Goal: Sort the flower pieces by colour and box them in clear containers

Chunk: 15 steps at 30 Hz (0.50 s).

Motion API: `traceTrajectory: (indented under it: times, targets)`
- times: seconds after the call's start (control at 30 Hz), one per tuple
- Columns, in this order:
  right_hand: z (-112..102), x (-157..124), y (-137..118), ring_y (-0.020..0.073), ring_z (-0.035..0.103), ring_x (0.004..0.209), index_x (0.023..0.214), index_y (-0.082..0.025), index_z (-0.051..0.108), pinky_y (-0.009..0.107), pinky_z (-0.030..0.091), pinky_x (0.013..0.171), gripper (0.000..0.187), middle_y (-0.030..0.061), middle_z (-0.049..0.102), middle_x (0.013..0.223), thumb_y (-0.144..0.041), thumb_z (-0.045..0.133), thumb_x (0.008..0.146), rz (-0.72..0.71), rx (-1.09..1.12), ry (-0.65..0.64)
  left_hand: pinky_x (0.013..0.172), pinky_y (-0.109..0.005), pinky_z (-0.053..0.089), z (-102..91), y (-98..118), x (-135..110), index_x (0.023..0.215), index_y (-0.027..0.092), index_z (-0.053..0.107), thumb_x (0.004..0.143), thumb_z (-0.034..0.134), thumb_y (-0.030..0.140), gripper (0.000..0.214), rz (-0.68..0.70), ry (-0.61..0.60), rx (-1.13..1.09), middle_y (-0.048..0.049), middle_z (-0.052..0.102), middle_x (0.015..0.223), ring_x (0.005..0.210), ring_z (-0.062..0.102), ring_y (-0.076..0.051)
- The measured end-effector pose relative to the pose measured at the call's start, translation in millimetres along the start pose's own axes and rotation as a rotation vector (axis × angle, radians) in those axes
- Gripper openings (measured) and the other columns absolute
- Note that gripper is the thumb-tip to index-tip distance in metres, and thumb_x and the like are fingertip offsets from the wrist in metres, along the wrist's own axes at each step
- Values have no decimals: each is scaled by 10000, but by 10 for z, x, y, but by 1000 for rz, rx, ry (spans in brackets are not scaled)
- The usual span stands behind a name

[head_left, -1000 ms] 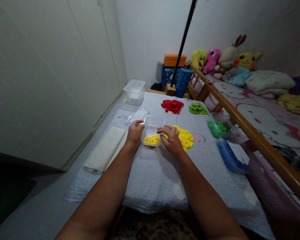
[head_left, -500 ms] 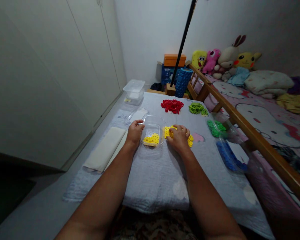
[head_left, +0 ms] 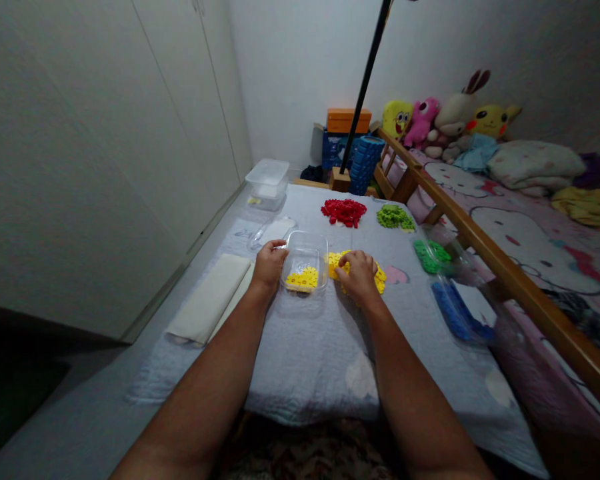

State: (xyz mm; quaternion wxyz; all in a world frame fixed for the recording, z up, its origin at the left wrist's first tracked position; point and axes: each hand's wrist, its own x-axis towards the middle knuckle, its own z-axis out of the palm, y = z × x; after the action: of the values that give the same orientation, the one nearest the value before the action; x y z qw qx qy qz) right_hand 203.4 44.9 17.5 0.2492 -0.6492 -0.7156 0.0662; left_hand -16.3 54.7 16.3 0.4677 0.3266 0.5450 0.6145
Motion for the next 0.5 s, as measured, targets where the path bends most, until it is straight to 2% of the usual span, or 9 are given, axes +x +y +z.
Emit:
traceTrajectory:
  times: [0.13,0.27,0.4,0.5]
  targets:
    - [8,25,47,297,537,1085,820,-236,699,426,377,965,60,89,677,1057,-236,640,811,62,34,30,520,-224,331,0,1,-4,953,164,663,591,705,283,384,5,-2,2,53,525,608,530,458,-110]
    - [-20,72,102,284,565,1050,744,-238,657,414,397,969,43,72,682,985,-245,648,785,89,145,114,526,-227,332,1,3,-7,953,165,668,593,707,287,382,4,0,3,53,523,611,529,456,-110]
    - [-103,96,92,252,608,1028,737,-236,617,388,421,1006,91,67,686,954,-269,641,819,27,366,223,520,-226,329,2,3,-10,959,164,668,590,700,284,389,0,-1,1,52,533,613,523,454,-106]
    - [-123,62,15,243,624,1058,762,-232,620,375,431,1023,110,76,691,1000,-307,646,838,-65,519,247,507,-228,327,2,-2,-7,963,158,664,578,681,281,404,3,-1,-3,51,540,612,519,449,-106]
